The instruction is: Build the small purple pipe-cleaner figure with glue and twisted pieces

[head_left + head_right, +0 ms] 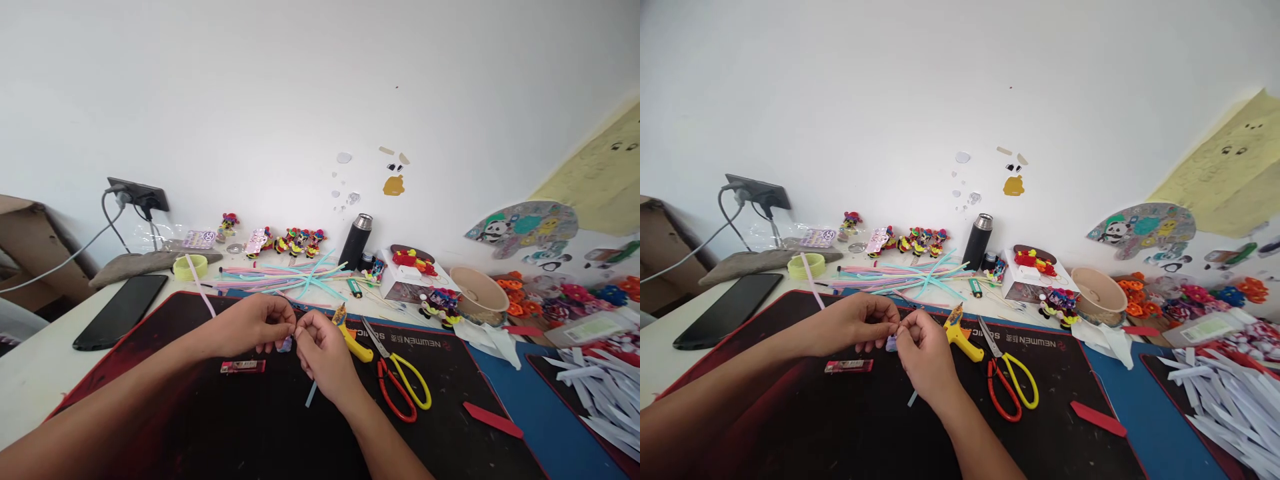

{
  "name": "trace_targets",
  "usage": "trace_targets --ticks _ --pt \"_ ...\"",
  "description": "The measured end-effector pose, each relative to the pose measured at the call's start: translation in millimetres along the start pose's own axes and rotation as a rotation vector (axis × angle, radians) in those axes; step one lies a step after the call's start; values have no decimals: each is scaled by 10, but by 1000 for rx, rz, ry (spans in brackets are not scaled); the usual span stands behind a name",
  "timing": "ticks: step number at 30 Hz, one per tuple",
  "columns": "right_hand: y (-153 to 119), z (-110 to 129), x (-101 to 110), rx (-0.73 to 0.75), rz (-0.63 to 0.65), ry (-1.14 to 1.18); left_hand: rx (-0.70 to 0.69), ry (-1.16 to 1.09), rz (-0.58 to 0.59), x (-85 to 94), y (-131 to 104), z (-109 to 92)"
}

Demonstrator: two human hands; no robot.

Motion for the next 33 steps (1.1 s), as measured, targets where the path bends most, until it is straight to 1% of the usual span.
trace_targets --ticks 8,16,23,33 --pt "1 11 -4 -4 3 -2 -4 -1 1 -7 8 11" --pt "5 -14 5 22 -10 -37 -3 7 20 -7 15 27" --pt "3 -4 -6 7 -11 -33 0 1 25 -11 15 53" --pt "11 -36 -3 12 -9 2 3 40 -3 -17 14 33"
Point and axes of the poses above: each hand's wrist, its own y-axis towards the middle knuckle, its own x-axis out of the back of the hand, z = x × y, the point moved 3 cm from there along y, towards the middle knuckle, and after that the axes turned 2 degrees about -z, right-handed, at the moved point
